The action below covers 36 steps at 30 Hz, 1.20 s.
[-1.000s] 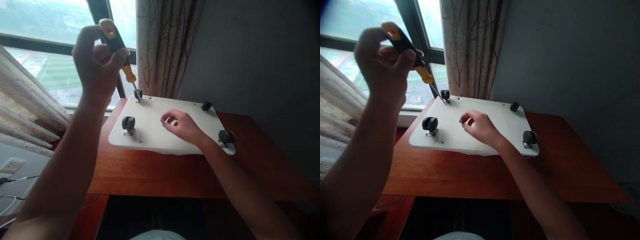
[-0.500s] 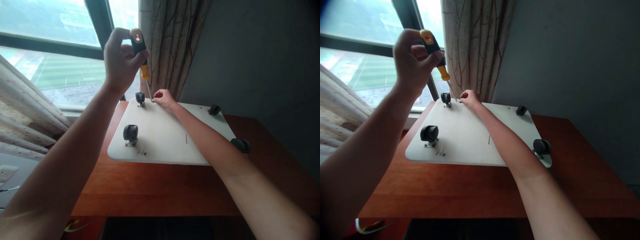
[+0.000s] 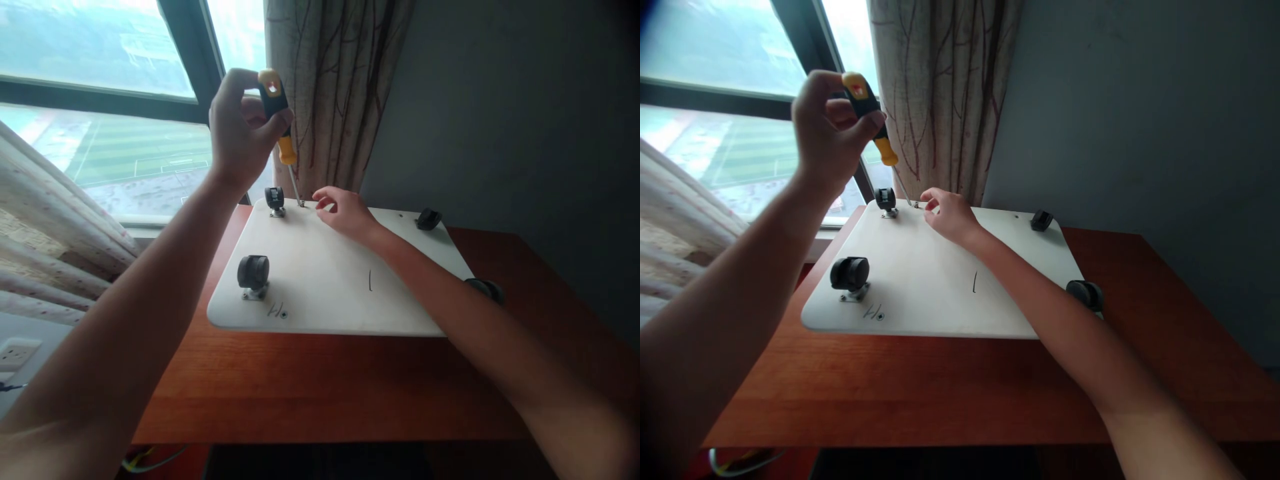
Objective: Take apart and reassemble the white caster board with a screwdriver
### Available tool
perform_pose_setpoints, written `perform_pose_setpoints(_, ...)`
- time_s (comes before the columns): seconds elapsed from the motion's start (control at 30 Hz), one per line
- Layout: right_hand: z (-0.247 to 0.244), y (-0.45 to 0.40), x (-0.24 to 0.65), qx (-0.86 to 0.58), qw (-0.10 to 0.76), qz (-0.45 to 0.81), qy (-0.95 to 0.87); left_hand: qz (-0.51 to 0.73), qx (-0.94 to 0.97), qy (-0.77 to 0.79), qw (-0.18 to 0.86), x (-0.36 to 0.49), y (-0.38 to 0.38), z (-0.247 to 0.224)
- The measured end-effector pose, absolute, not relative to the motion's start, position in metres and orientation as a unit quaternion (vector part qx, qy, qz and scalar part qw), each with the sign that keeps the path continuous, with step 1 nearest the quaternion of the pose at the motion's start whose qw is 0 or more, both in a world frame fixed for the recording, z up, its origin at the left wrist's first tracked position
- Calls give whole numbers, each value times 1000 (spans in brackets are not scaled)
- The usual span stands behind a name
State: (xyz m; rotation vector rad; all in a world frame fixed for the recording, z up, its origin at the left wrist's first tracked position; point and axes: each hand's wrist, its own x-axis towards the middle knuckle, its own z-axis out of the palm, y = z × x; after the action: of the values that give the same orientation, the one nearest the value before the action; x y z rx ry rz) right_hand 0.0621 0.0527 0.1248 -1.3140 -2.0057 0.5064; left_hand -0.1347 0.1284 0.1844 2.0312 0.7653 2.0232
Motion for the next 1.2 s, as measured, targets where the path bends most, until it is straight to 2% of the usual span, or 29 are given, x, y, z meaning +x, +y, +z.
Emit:
perform_pose_setpoints(0.13, 143, -40, 94, -461, 309, 210, -805, 669, 693, 261, 65, -134, 138, 184)
perform_pose_setpoints(0.2, 142, -86, 110, -459, 338, 232, -788, 669, 695, 257, 61, -132, 143, 183)
perform_pose_setpoints(0.3, 122, -143, 129, -499, 396, 259, -726, 662, 702, 253, 75, -129, 150, 181)
perform_pose_setpoints(0.47, 63, -200, 146, -552, 459, 208, -664, 657, 696, 281, 61, -127, 157, 175)
perform_pose_setpoints(0.6, 18, -218, 149, -578, 454, 140, -663, 659, 703, 259, 68, -129, 162, 172)
perform_pose_setpoints(0.73, -8, -218, 146, -597, 449, 148, -648, 650, 711, 251, 89, -130, 167, 170)
perform_pose_setpoints(0.93, -11, -210, 144, -602, 455, 205, -623, 653, 706, 268, 60, -126, 169, 170)
perform_pose_setpoints(1.2, -11, -210, 144, -601, 460, 230, -612, 645, 719, 246, 82, -130, 172, 172)
